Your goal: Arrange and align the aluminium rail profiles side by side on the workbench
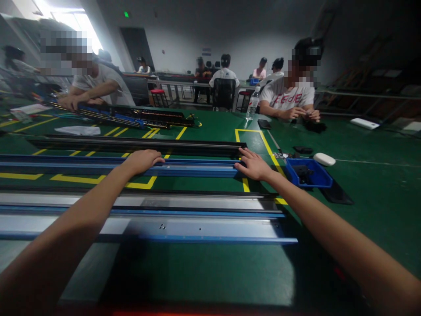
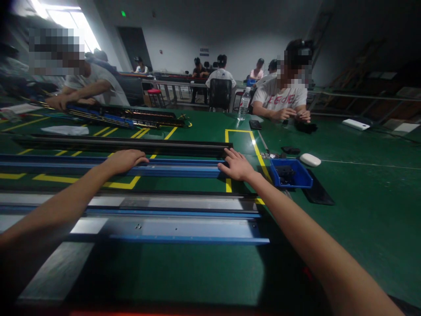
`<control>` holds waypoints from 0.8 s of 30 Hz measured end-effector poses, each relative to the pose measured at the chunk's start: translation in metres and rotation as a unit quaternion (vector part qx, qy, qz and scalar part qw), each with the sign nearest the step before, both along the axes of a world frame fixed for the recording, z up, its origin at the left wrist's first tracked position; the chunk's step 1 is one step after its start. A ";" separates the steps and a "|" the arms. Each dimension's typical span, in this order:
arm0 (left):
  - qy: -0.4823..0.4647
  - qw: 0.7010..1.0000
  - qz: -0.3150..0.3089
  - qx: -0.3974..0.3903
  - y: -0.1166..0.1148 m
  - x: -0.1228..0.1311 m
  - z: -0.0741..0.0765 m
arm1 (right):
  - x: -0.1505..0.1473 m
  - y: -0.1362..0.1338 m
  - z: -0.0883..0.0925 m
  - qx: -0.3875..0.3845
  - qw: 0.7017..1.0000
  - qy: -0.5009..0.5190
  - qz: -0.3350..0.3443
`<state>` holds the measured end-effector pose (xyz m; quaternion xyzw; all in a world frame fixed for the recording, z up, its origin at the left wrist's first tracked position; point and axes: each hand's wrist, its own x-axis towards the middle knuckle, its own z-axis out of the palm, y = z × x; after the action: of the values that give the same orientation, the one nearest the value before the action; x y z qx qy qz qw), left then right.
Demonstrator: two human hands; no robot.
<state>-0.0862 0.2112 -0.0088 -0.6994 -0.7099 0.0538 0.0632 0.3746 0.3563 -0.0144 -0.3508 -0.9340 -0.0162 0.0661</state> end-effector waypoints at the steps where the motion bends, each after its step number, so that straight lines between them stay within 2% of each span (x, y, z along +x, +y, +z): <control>1: -0.003 1.000 -0.002 0.003 0.000 0.000 0.000 | 0.000 0.000 0.000 0.004 1.000 0.001 0.000; 10: -0.040 0.999 0.006 0.030 -0.003 -0.001 -0.004 | 0.002 0.002 -0.005 0.058 0.998 0.013 -0.003; 16: -0.146 0.985 0.071 0.066 -0.004 -0.008 -0.007 | 0.002 0.004 -0.006 0.054 0.998 0.016 0.000; 24: -0.195 0.970 0.135 0.050 -0.005 -0.008 -0.006 | 0.001 0.001 -0.004 0.048 0.999 0.024 -0.003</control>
<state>-0.0939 0.2066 -0.0148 -0.5897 -0.7984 -0.1113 -0.0491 0.3753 0.3576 -0.0186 -0.3501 -0.9294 -0.0524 0.1050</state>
